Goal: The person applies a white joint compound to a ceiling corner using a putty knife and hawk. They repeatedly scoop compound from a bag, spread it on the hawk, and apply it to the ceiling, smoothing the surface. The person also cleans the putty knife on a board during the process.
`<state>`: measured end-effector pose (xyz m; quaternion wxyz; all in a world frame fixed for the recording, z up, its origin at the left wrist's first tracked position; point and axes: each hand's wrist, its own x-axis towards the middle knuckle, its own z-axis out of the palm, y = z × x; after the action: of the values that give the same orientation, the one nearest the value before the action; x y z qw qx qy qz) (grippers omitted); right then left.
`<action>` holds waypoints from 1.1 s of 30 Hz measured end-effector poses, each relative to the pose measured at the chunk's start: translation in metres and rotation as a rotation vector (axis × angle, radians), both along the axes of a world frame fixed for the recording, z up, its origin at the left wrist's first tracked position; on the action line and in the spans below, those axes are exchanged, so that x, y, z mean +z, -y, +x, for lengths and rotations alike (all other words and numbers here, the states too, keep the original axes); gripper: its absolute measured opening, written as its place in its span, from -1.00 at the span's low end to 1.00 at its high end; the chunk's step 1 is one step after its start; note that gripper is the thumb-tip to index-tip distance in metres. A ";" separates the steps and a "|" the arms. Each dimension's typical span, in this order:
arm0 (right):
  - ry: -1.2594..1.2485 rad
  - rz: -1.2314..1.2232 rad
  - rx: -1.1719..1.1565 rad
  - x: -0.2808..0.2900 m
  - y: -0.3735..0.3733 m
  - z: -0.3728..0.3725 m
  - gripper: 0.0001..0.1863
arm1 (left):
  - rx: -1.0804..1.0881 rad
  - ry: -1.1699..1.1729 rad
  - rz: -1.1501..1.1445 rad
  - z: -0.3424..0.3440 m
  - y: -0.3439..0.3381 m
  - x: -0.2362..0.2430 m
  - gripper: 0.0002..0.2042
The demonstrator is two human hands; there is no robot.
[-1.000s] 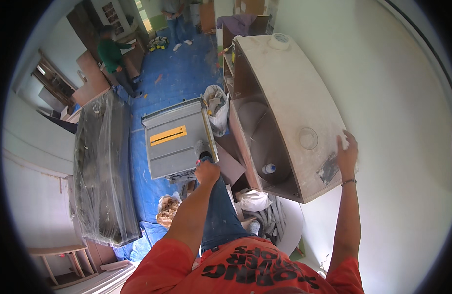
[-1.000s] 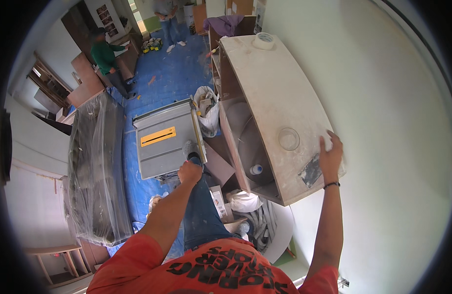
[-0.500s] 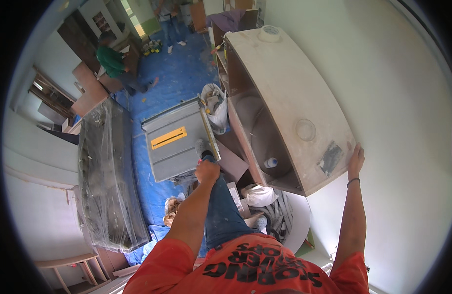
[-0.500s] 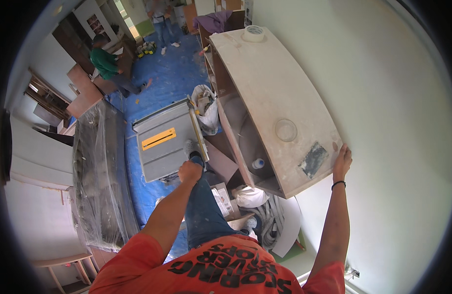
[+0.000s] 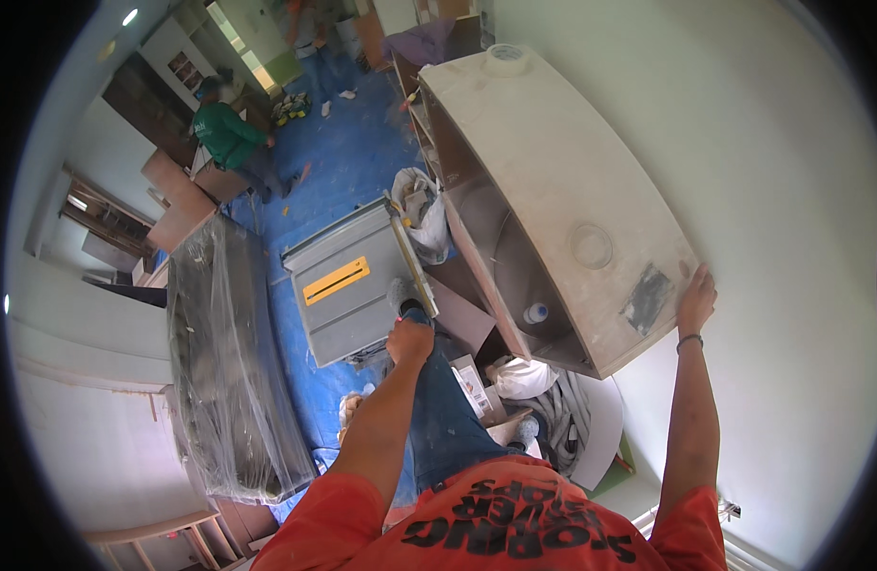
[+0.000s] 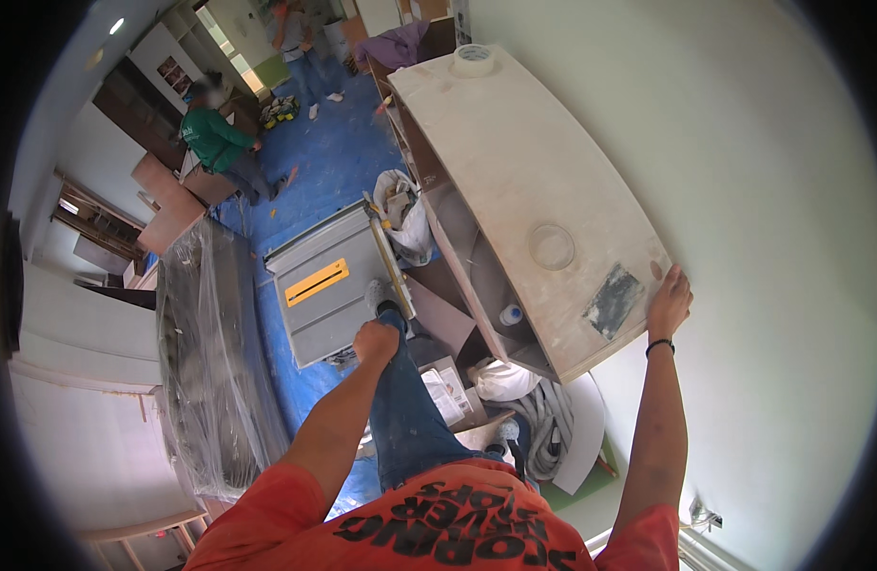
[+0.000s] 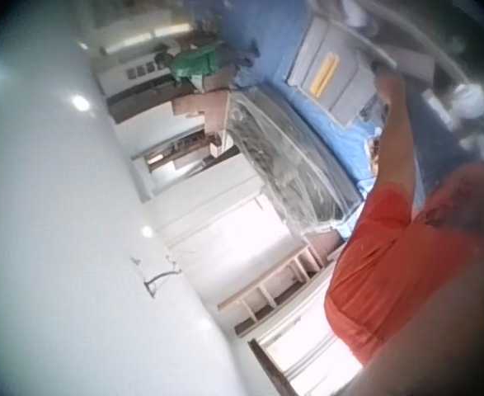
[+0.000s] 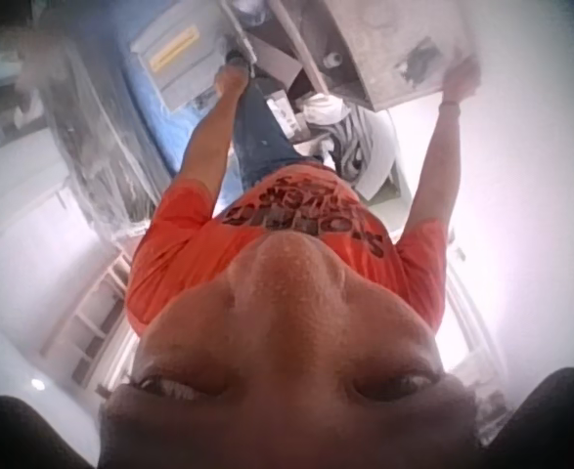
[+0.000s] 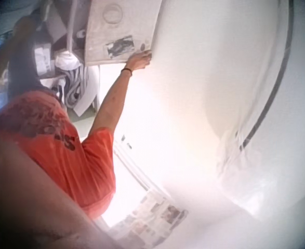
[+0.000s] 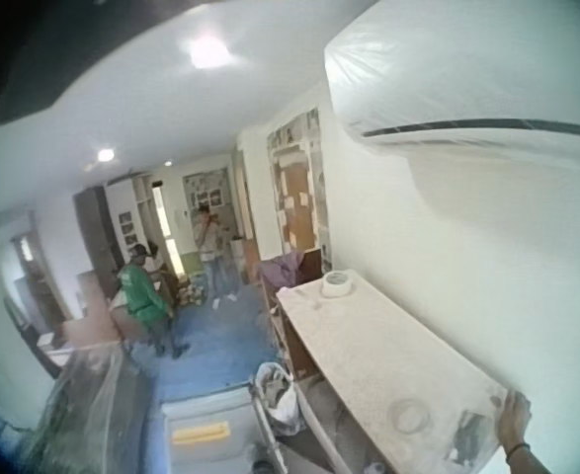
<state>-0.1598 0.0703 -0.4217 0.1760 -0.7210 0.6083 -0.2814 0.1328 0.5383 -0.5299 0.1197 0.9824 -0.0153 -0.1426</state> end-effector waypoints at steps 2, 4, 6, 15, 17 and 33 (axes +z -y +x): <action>-0.016 -0.003 0.019 0.000 -0.001 0.000 -0.22 | -0.023 0.014 0.028 0.000 0.003 -0.002 -0.64; -0.023 0.001 0.029 0.001 -0.002 0.000 -0.24 | -0.025 0.003 0.065 -0.001 0.004 -0.005 -0.64; -0.011 -0.006 0.009 0.002 -0.002 0.001 -0.25 | -0.020 -0.009 0.099 -0.002 0.006 -0.008 -0.64; -0.044 -0.022 -0.002 0.004 -0.002 0.003 -0.26 | -0.024 -0.001 0.058 -0.003 0.006 -0.011 -0.64; -0.042 -0.010 -0.012 0.004 -0.002 0.003 -0.26 | -0.030 0.010 0.043 -0.004 0.006 -0.007 -0.64; -0.049 -0.042 -0.041 0.007 -0.003 0.005 -0.30 | -0.007 -0.027 0.072 -0.009 0.015 0.005 -0.59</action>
<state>-0.1551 0.0736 -0.4151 0.1400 -0.7186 0.6211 -0.2797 0.1235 0.5231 -0.5251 0.0842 0.9840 -0.0120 -0.1566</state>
